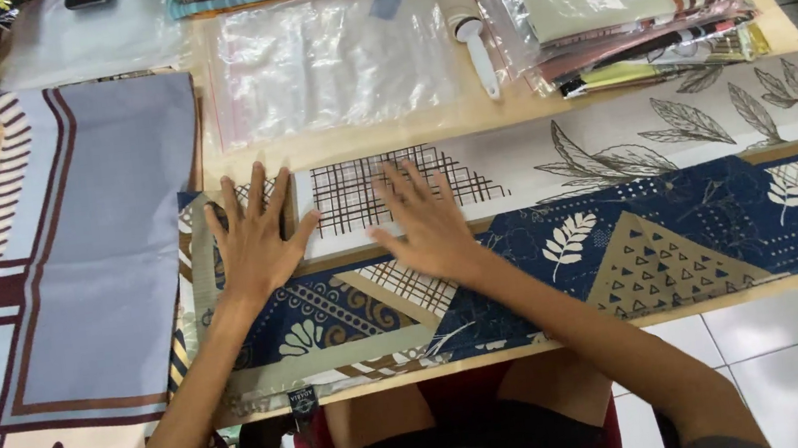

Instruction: Using a lint roller to remove lint or dust from a patterned fabric on a work surface.

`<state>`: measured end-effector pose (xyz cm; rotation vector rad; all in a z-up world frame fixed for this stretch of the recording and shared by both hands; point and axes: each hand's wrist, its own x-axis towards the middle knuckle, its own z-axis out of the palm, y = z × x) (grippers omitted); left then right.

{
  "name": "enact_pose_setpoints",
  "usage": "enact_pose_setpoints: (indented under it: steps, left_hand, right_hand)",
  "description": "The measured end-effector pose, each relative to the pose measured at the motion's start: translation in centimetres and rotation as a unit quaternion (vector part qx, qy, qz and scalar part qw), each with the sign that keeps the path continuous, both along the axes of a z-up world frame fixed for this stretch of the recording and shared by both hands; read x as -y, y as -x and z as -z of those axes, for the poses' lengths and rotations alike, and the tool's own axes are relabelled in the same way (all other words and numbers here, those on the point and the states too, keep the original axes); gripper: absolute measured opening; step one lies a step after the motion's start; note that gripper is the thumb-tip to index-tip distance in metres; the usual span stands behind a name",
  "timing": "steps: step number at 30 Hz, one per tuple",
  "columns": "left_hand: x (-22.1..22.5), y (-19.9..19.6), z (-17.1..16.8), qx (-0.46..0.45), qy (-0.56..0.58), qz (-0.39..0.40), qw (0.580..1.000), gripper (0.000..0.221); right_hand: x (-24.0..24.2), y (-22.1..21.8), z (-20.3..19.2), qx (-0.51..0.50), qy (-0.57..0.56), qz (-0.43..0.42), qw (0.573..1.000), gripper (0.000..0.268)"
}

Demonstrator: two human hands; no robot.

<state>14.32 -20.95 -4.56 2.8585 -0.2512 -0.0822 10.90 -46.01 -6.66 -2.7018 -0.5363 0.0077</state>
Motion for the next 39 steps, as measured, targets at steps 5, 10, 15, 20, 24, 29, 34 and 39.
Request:
enact_pose_setpoints:
  steps: [5, 10, 15, 20, 24, 29, 34, 39]
  left_hand:
    - [-1.5, -0.3, 0.3, 0.006, -0.012, -0.010, 1.000, 0.081]
    - [-2.1, -0.1, 0.2, 0.013, 0.020, -0.023, 0.999, 0.080]
    - [-4.5, -0.5, 1.6, 0.010, -0.013, -0.049, 0.999, 0.076]
    - [-4.6, 0.1, 1.2, 0.063, -0.004, -0.014, 0.998, 0.072]
    - [-5.1, -1.6, 3.6, 0.160, 0.000, 0.066, 0.985, 0.059]
    - [0.8, 2.2, -2.3, 0.055, 0.009, 0.127, 0.990, 0.065]
    - [6.8, 9.9, 0.4, 0.037, 0.062, 0.307, 0.949, 0.074]
    - [12.5, 12.6, 1.0, 0.085, 0.132, 0.427, 0.891, 0.067]
  right_hand:
    - [6.7, -2.2, 4.7, 0.269, 0.050, 0.053, 0.960, 0.066]
    - [13.4, -1.1, 4.7, 0.270, 0.106, 0.114, 0.950, 0.062]
    - [15.9, -0.8, 5.3, 0.191, 0.109, 0.139, 0.965, 0.067]
    - [15.7, -0.5, 3.9, 0.104, 0.077, 0.143, 0.981, 0.073]
    - [16.5, -2.3, 1.4, 0.073, 0.068, 0.089, 0.991, 0.077]
    - [20.7, -5.1, 2.2, 0.117, 0.115, 0.085, 0.983, 0.046]
    - [24.8, -6.5, 3.6, 0.179, 0.114, 0.085, 0.973, 0.035]
    - [28.3, -5.6, 2.5, 0.223, 0.086, 0.098, 0.966, 0.029]
